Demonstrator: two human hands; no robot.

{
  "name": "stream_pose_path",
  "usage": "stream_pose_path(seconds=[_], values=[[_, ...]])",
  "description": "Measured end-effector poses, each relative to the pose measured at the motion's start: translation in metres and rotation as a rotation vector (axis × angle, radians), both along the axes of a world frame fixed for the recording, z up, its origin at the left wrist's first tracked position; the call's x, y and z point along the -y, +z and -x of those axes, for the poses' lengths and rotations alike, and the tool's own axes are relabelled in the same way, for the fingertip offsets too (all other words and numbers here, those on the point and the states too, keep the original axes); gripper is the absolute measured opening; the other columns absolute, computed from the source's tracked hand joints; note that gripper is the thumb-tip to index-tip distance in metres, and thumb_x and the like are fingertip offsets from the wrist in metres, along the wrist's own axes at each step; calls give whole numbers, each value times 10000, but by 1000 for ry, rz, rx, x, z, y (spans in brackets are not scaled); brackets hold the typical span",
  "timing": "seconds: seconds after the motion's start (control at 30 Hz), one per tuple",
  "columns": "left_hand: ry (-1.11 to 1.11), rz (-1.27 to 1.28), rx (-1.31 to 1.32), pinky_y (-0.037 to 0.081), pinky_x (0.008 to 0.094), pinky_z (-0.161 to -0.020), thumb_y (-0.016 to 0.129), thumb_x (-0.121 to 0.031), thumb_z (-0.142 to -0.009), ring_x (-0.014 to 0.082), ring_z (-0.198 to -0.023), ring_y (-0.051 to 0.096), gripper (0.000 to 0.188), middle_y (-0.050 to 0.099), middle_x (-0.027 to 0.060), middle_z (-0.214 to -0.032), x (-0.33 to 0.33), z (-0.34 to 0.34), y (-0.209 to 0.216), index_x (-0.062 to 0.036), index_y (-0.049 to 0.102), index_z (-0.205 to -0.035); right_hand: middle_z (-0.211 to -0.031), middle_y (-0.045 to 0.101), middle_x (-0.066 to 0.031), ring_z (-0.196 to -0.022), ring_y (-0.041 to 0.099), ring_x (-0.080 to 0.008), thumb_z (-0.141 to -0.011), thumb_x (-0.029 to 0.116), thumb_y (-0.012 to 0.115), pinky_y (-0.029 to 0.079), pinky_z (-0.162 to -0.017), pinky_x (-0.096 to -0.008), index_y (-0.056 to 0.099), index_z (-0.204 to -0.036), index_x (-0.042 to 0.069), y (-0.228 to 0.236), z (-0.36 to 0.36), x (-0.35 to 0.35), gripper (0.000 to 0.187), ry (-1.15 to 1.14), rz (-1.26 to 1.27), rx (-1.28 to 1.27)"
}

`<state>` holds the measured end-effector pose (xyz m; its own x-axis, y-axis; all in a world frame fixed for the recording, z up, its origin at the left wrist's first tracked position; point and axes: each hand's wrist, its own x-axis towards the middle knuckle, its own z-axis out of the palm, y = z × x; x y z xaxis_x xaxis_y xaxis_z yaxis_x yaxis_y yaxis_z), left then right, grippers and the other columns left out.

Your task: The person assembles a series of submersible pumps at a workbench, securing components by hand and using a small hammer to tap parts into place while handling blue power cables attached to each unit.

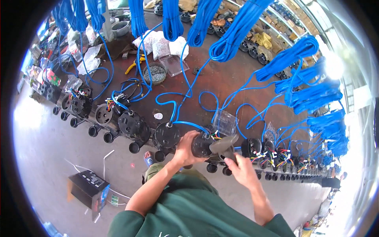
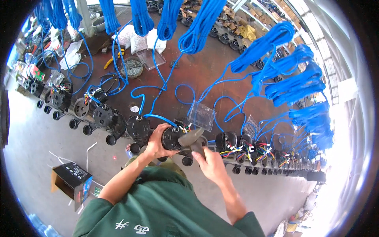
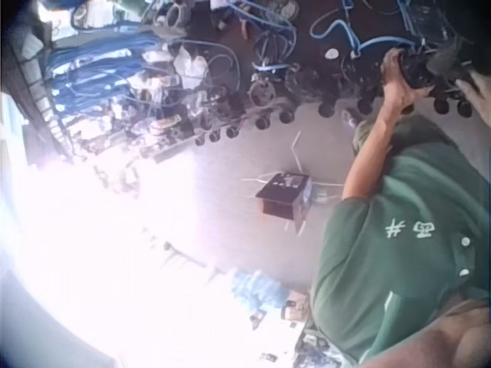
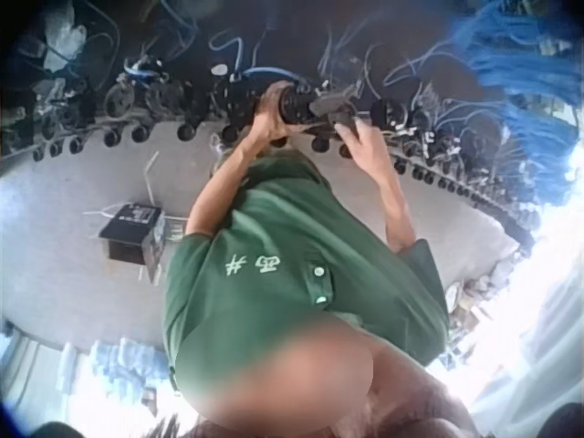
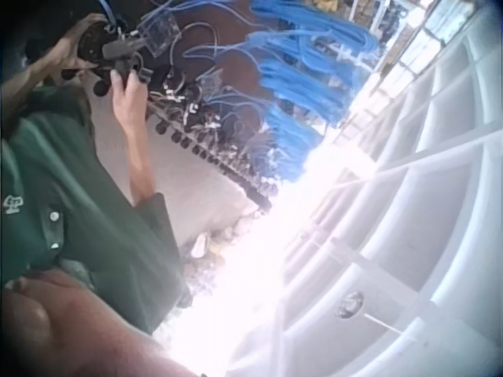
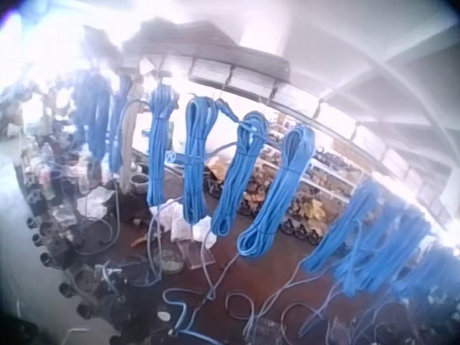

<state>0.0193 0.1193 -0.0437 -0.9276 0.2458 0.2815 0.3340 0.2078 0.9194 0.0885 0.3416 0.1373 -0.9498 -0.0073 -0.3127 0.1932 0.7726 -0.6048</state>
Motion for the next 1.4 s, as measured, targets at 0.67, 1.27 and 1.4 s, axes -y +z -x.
stream_pose_path(seconds=[0.67, 1.27, 1.4], values=[[4, 14, 7, 450, 510, -1103, 1007, -380, -531, 398, -1296, 560, 1044, 579, 175, -1379, 5, 0, 3, -42, 524, -1393, -770, 613, -33, -658, 574, -130, -1041, 178, 673, 487, -608, -345, 624, -1040, -26, 70, 8, 24, 210, -154, 349, -182], [-67, 31, 74, 424, 504, -1131, 998, -392, -528, 390, -1337, 546, 1035, 563, 172, -1415, 10, 0, 8, -61, 536, -1393, -723, 669, -270, -695, 661, -500, -1017, 277, 686, 515, -601, -535, 633, -1042, -23, 5, 15, 61, 306, 149, -117, -161], [-67, 48, 41, 454, 501, -1095, 1012, -397, -507, 397, -1305, 573, 1071, 576, 183, -1402, 10, 3, 8, -42, 536, -1398, -716, 616, -227, -625, 597, -375, -1050, 342, 661, 471, -609, -431, 627, -1027, -27, -11, 22, 37, 372, 183, 32, -41]])
